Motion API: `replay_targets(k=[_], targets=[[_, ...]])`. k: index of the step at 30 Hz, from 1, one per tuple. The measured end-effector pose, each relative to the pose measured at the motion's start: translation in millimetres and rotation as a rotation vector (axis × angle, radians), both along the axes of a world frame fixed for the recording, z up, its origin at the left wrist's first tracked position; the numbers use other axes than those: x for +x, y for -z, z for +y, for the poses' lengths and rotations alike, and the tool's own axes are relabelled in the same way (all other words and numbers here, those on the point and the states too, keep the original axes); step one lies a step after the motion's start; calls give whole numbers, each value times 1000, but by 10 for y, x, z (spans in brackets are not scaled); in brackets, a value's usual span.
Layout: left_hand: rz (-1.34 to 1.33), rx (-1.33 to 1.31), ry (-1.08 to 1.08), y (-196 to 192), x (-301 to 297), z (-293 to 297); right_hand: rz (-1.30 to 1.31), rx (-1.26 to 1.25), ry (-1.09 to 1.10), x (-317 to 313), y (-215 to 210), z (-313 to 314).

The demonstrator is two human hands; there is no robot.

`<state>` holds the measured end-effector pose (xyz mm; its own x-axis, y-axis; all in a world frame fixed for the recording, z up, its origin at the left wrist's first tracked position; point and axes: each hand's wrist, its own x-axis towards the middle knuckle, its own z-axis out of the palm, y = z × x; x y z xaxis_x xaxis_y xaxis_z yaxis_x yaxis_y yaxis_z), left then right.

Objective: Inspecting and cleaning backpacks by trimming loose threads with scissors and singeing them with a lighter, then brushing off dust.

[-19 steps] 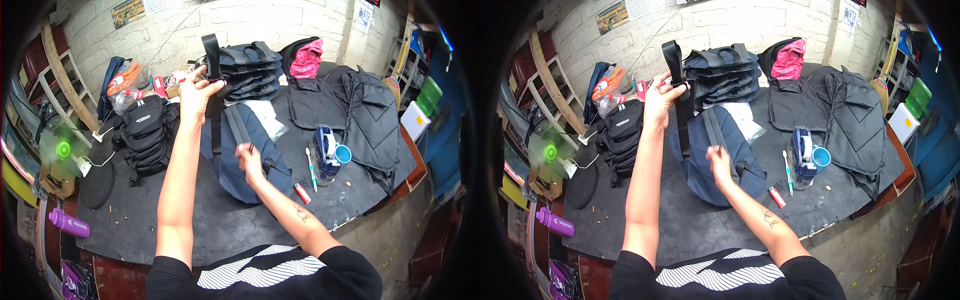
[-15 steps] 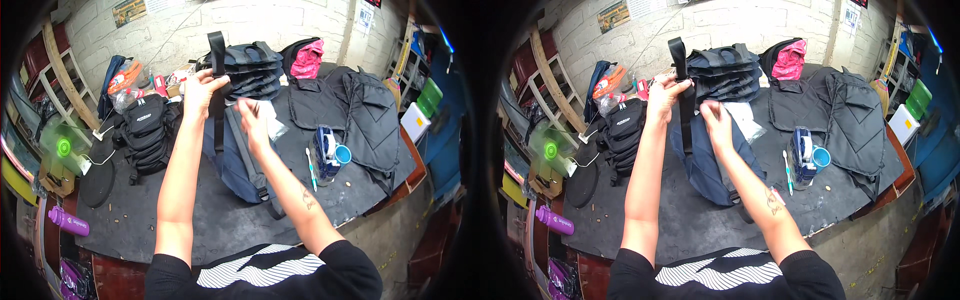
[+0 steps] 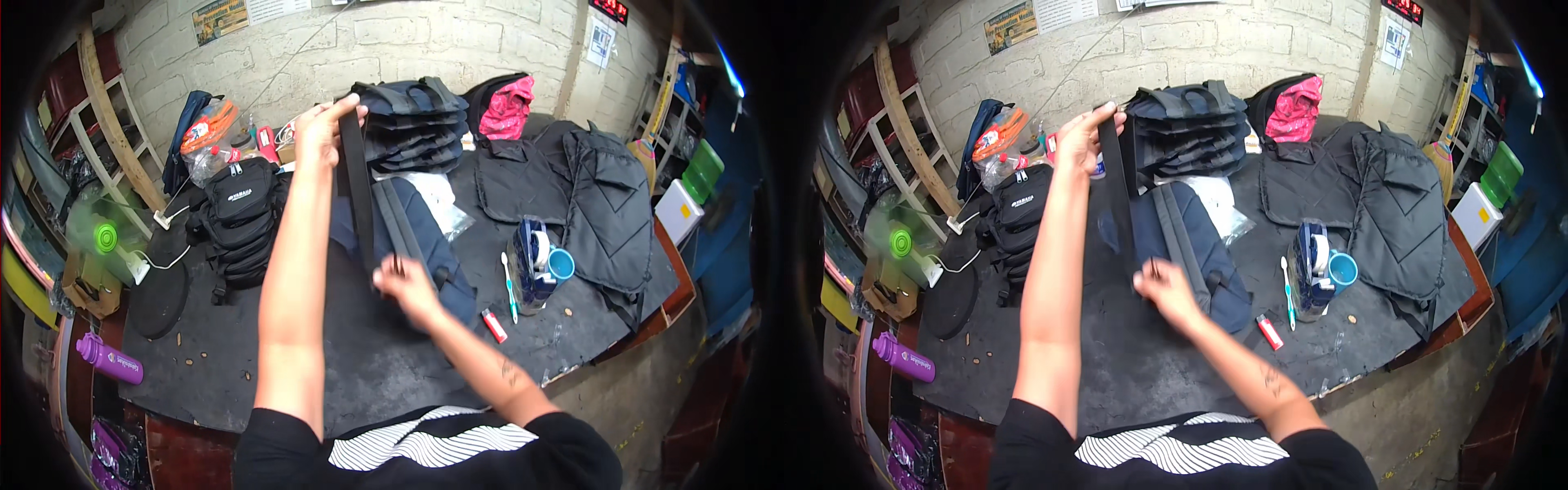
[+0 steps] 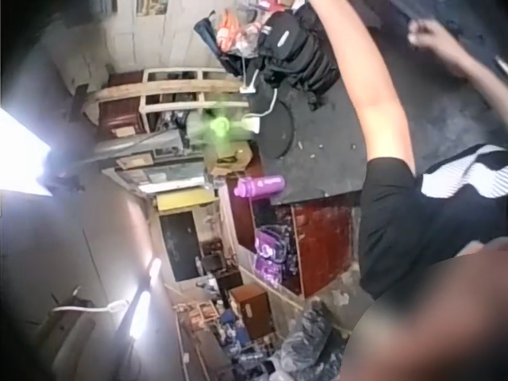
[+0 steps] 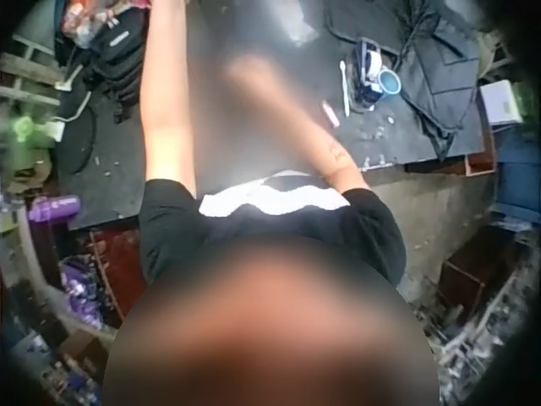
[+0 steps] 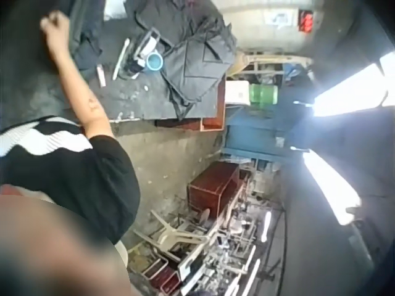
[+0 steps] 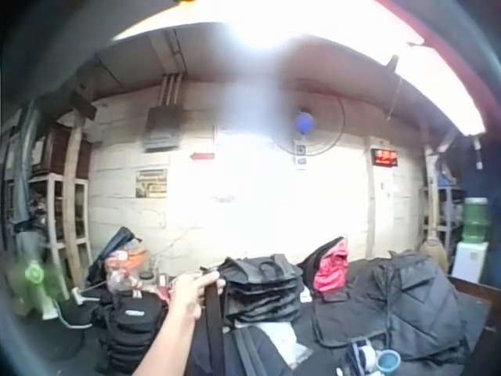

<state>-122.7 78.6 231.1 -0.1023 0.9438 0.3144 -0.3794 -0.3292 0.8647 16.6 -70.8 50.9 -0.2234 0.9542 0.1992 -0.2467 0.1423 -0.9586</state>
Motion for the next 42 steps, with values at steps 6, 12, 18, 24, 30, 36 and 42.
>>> replay_targets(k=[6,12,18,24,30,36,42], targets=[[139,-81,179,109,-86,-96,-106,-26,-108,304,-39,-351],[521,-41,170,28,127,-317,13,172,291,294,-408,344],[603,83,389,157,80,-579,-64,314,300,131,-679,618],[473,42,542,1071,-526,-817,41,-76,90,452,-806,317],[984,-277,392,2253,-958,-1220,141,-287,-160,725,-615,-297],[1270,-302,-311,2786,-829,-1305,-995,51,-356,724,4,-1006],[778,-320,-137,2997,-1022,-1329,-745,-216,-13,943,401,-1024]])
